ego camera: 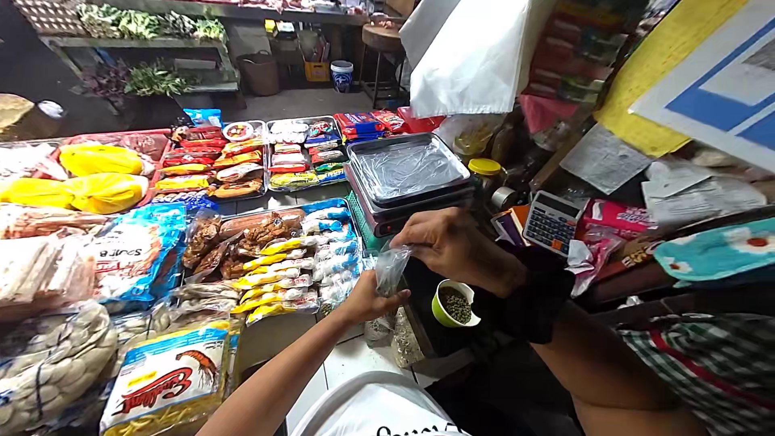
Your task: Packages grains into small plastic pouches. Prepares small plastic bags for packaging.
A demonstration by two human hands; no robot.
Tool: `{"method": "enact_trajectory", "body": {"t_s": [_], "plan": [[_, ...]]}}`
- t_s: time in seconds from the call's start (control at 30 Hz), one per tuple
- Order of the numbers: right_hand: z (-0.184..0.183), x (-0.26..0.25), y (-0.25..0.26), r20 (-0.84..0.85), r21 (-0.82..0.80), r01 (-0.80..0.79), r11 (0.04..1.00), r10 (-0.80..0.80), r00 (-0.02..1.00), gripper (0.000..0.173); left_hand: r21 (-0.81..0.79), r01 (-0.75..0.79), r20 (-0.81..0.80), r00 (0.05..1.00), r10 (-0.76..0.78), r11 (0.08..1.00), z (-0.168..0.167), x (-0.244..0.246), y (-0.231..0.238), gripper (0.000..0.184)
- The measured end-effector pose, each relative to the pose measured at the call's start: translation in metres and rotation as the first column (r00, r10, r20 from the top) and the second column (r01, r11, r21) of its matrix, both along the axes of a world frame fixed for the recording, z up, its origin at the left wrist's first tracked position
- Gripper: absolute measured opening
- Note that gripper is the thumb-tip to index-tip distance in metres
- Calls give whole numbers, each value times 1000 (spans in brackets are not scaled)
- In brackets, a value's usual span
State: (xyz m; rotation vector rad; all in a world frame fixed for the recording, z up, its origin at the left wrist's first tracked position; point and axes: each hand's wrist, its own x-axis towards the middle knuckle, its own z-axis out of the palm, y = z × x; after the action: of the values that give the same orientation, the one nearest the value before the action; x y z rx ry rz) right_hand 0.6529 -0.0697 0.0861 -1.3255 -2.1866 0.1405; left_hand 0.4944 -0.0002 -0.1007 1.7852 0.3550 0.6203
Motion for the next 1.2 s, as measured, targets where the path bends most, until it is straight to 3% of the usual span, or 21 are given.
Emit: {"method": "enact_trajectory", "body": {"t_s": [0.17, 0.3, 0.4, 0.5, 0.67, 0.8, 0.9, 1.0, 1.2], "plan": [[4, -9, 15, 129, -157, -1, 988, 22, 991, 12, -54, 9, 25, 1000, -8, 999, -2, -7, 8, 27], [11, -12, 26, 54, -195, -27, 980, 38, 998, 15, -95, -34, 116, 992, 45, 995, 0, -10, 14, 41], [19, -10, 37, 36, -172, -32, 985, 39, 999, 17, -114, -136, 136, 979, 151, 984, 7, -12, 17, 62], [38, 11, 59, 7, -102, 83, 991, -82, 997, 14, -76, -313, 174, 931, 321, 947, 17, -18, 19, 81], [95, 56, 116, -68, -47, 472, 880, -474, 878, 16, -29, -510, 155, 847, 508, 860, 14, -52, 28, 64], [112, 77, 162, -106, 130, 576, 807, -567, 817, 18, 12, -572, 125, 814, 567, 820, 1, -85, 28, 43], [87, 79, 186, -3, 142, 534, 833, -539, 842, 17, 35, -582, 96, 811, 577, 813, -11, -109, 21, 31], [33, 78, 198, 147, 43, 449, 892, -451, 880, 18, 32, -586, 38, 810, 585, 809, -19, -133, 10, 24], [-46, 63, 192, 201, -173, 324, 930, -289, 936, 20, 29, -604, 31, 797, 603, 796, -32, -165, -2, 18]]}}
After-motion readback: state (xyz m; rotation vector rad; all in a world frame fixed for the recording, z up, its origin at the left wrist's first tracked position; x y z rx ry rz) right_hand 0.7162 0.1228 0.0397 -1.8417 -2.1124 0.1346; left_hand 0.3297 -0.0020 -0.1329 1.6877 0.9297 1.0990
